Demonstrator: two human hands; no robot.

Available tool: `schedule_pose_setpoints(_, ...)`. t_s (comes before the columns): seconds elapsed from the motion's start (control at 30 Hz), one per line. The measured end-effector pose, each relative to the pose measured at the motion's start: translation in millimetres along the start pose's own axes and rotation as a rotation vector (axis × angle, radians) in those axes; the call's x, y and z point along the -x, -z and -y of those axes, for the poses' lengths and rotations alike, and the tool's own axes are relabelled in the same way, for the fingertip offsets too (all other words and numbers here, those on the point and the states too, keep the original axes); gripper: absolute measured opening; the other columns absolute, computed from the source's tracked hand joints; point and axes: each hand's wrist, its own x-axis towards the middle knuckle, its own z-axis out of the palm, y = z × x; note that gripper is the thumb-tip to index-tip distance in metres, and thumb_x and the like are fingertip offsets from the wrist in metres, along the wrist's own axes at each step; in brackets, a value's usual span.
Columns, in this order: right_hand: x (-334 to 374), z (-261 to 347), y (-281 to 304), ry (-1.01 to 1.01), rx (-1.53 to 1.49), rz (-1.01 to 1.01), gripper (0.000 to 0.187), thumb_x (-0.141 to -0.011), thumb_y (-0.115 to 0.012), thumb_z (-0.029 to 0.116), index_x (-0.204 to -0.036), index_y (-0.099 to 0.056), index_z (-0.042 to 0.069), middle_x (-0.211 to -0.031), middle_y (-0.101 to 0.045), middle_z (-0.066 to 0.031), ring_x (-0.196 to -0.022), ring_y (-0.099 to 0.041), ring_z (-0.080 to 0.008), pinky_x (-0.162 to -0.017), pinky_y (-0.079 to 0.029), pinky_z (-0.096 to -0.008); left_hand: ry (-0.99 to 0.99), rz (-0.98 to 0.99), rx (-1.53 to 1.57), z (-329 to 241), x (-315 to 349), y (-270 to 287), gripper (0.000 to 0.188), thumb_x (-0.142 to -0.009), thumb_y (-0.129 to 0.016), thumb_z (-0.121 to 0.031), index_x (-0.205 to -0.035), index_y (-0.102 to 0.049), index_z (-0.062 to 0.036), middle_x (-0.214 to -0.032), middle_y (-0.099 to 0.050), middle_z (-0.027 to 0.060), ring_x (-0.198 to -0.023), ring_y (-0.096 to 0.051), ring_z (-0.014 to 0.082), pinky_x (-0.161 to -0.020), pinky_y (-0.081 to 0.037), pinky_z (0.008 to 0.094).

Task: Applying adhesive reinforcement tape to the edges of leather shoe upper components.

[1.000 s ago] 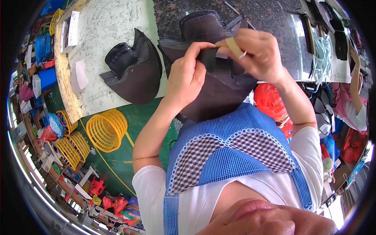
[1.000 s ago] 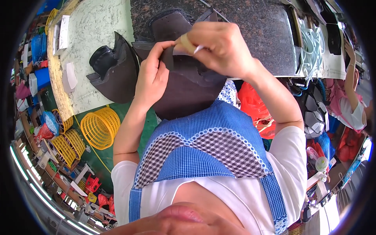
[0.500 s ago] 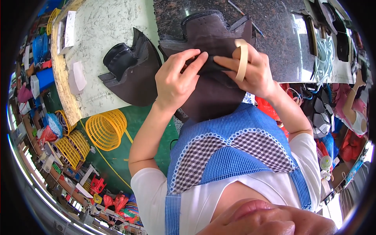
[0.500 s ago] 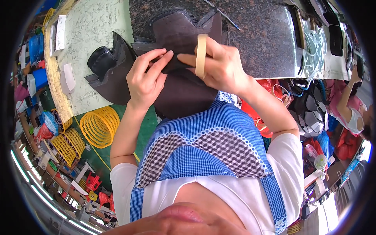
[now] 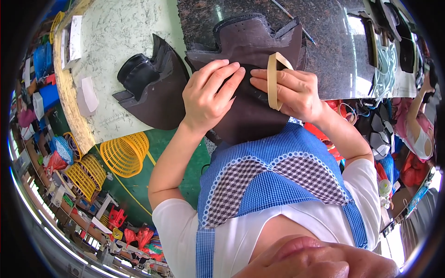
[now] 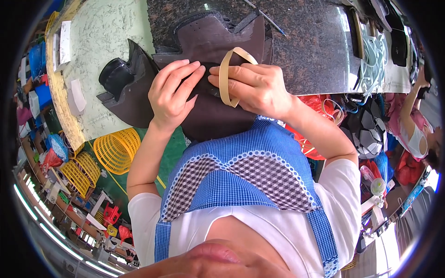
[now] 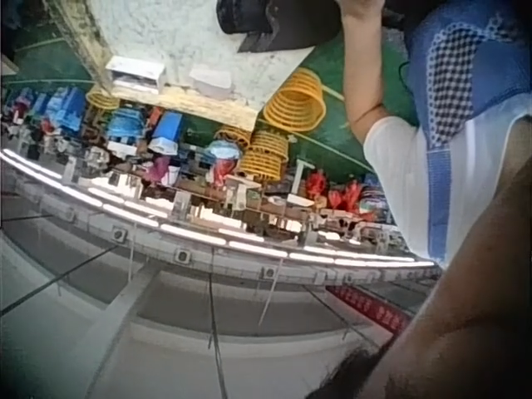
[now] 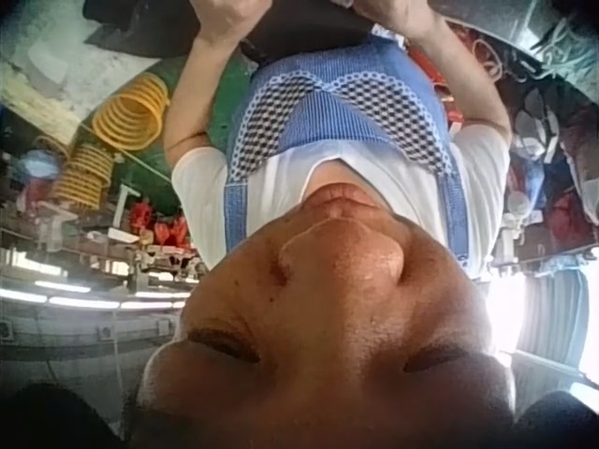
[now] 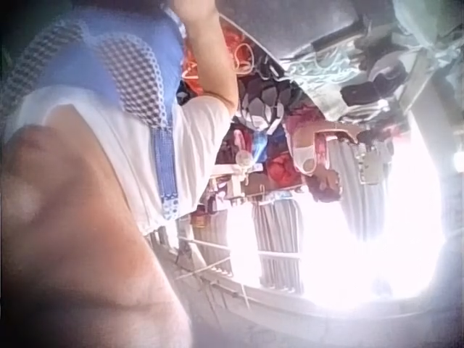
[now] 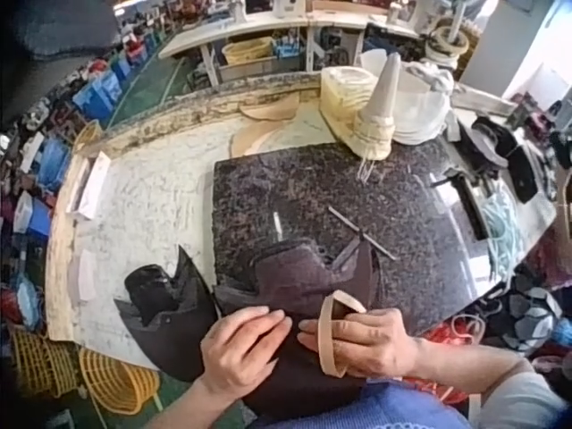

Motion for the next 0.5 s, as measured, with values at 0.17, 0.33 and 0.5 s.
schedule_pose_setpoints(0.17, 4, -2, -1, -0.052, 0.044, 0.043, 0.041, -0.067, -0.077, 0.012, -0.107, -0.075, 0.003, -0.115, -0.073, -0.0103, -0.088, -0.074, -0.0233, -0.069, -0.061, -0.0331, -0.019, 0.026, -0.052, -3, 1, 1, 0.033, -0.071, -0.073, -0.003, -0.103, -0.076, -0.0071, -0.109, -0.071, 0.0018, -0.099, -0.067, 0.0192, -0.082, -0.055, 0.0337)
schedule_pose_setpoints(0.33, 4, -6, 8, -0.030, 0.111, 0.118, 0.043, -0.068, -0.075, 0.013, -0.110, -0.074, 0.009, -0.122, -0.072, 0.0024, -0.081, -0.064, -0.0177, -0.062, -0.060, -0.0303, 0.034, 0.293, -0.089, -9, 8, 25, 0.055, -0.067, -0.076, -0.005, -0.122, -0.071, -0.0075, -0.131, -0.067, 0.0040, -0.123, -0.061, 0.0251, -0.100, -0.049, 0.0408)
schedule_pose_setpoints(0.5, 6, -4, 18, -0.036, 0.081, 0.210, 0.047, -0.068, -0.076, 0.012, -0.114, -0.072, 0.007, -0.130, -0.068, 0.0008, -0.087, -0.060, -0.0220, -0.068, -0.062, -0.0326, 0.060, 0.461, 0.045, 14, 9, 58, 0.037, -0.085, -0.071, -0.012, -0.122, -0.072, -0.0076, -0.132, -0.068, 0.0034, -0.134, -0.054, 0.0286, -0.115, -0.034, 0.0506)
